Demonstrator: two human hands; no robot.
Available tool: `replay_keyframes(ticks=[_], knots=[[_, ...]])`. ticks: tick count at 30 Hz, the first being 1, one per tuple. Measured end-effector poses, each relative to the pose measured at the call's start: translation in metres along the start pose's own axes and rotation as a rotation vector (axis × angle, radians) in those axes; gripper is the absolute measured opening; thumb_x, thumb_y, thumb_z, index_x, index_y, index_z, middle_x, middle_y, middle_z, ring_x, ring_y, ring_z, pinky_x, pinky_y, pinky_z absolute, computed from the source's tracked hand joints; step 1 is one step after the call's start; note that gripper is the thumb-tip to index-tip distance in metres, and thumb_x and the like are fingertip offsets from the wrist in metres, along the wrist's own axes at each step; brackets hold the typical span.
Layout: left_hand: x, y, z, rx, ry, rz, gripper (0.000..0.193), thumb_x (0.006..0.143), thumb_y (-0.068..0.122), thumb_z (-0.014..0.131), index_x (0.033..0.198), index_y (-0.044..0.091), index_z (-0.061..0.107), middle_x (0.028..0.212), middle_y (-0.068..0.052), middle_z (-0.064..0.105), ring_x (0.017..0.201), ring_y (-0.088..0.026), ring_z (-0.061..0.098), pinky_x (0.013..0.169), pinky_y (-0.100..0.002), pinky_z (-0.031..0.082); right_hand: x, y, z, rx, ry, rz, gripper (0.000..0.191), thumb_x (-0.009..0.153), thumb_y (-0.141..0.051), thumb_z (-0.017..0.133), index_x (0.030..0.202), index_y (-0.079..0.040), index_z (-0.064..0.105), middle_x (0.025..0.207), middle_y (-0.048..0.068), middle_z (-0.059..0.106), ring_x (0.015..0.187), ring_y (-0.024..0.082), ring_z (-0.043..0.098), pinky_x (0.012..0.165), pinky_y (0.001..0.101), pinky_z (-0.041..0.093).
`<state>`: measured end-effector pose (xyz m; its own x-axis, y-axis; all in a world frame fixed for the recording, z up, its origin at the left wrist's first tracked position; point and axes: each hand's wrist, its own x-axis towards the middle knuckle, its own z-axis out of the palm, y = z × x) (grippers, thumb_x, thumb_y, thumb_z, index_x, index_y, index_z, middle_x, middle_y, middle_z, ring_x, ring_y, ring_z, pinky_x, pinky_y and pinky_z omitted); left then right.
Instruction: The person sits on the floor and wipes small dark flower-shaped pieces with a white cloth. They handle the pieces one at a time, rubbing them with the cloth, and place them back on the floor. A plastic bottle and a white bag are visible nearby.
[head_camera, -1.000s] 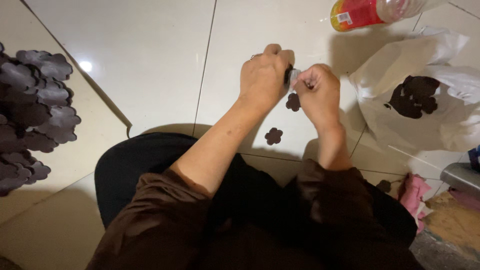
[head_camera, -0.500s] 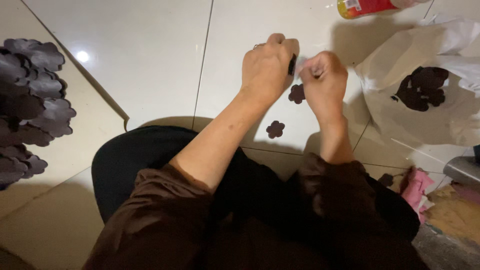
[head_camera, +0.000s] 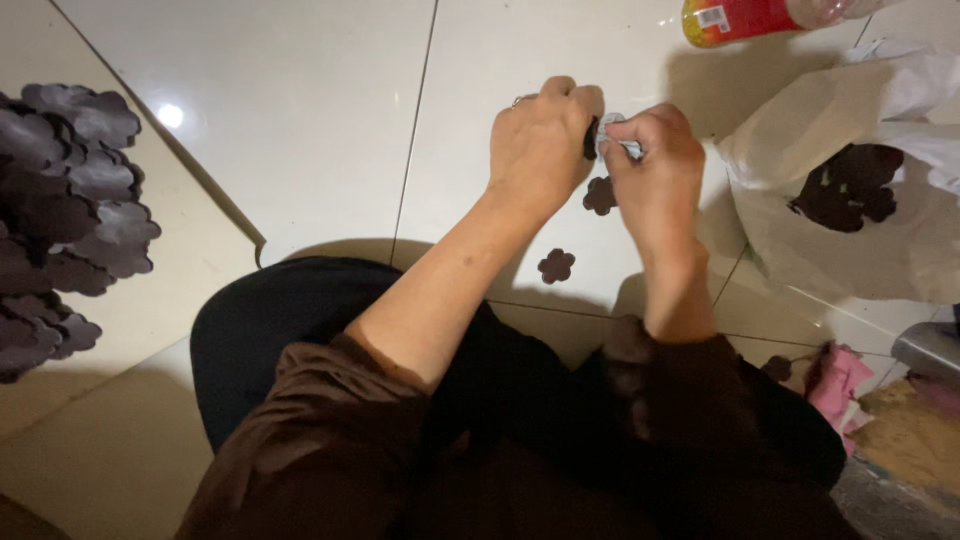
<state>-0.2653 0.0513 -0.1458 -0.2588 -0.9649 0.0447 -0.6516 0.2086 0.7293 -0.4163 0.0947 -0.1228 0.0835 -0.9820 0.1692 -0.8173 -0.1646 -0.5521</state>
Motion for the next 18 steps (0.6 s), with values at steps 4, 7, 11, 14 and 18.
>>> replay_keyframes(ticks=[4,7,11,14,18], knots=[[0.0,0.001,0.001,0.013,-0.008,-0.008,0.018,0.071,0.009,0.078,0.084,0.011,0.066,0.089,-0.01,0.067,0.072,-0.033,0.07,0.059,-0.043,0.054,-0.009,-0.026,0.011,-0.189,-0.012,0.043,0.017,0.086,0.009,0.077,0.097,0.001,0.067,0.101,0.017,0.064,0.091,0.036,0.065,0.08,0.0428,0.054],[0.002,0.001,0.001,0.02,0.009,-0.001,0.017,0.074,0.011,0.079,0.084,0.011,0.065,0.089,-0.011,0.066,0.071,-0.033,0.069,0.059,-0.043,0.054,-0.008,-0.028,0.012,-0.141,0.0,0.085,0.014,0.088,0.01,0.074,0.091,0.001,0.064,0.098,0.017,0.063,0.09,0.036,0.065,0.08,0.0438,0.053],[0.001,0.0,0.0,0.002,-0.064,-0.024,0.02,0.07,0.013,0.078,0.084,0.009,0.066,0.089,-0.011,0.066,0.072,-0.033,0.07,0.058,-0.043,0.054,-0.003,-0.021,0.01,0.032,0.038,0.141,0.014,0.092,0.009,0.074,0.094,0.001,0.063,0.098,0.017,0.063,0.09,0.035,0.065,0.079,0.043,0.053],[0.003,-0.001,-0.001,-0.032,-0.093,-0.053,0.018,0.073,0.012,0.078,0.087,0.011,0.068,0.092,-0.01,0.067,0.072,-0.033,0.07,0.059,-0.044,0.054,-0.006,-0.021,0.012,-0.063,0.026,0.094,0.016,0.091,0.01,0.075,0.093,0.001,0.062,0.096,0.017,0.062,0.088,0.036,0.062,0.077,0.0447,0.051],[0.005,0.0,0.001,0.008,-0.112,-0.091,0.015,0.074,0.012,0.078,0.087,0.014,0.069,0.093,-0.007,0.067,0.077,-0.034,0.071,0.061,-0.043,0.056,-0.009,-0.023,0.018,-0.13,0.003,0.039,0.019,0.083,0.011,0.075,0.088,0.001,0.059,0.091,0.016,0.059,0.084,0.036,0.061,0.074,0.0444,0.049]])
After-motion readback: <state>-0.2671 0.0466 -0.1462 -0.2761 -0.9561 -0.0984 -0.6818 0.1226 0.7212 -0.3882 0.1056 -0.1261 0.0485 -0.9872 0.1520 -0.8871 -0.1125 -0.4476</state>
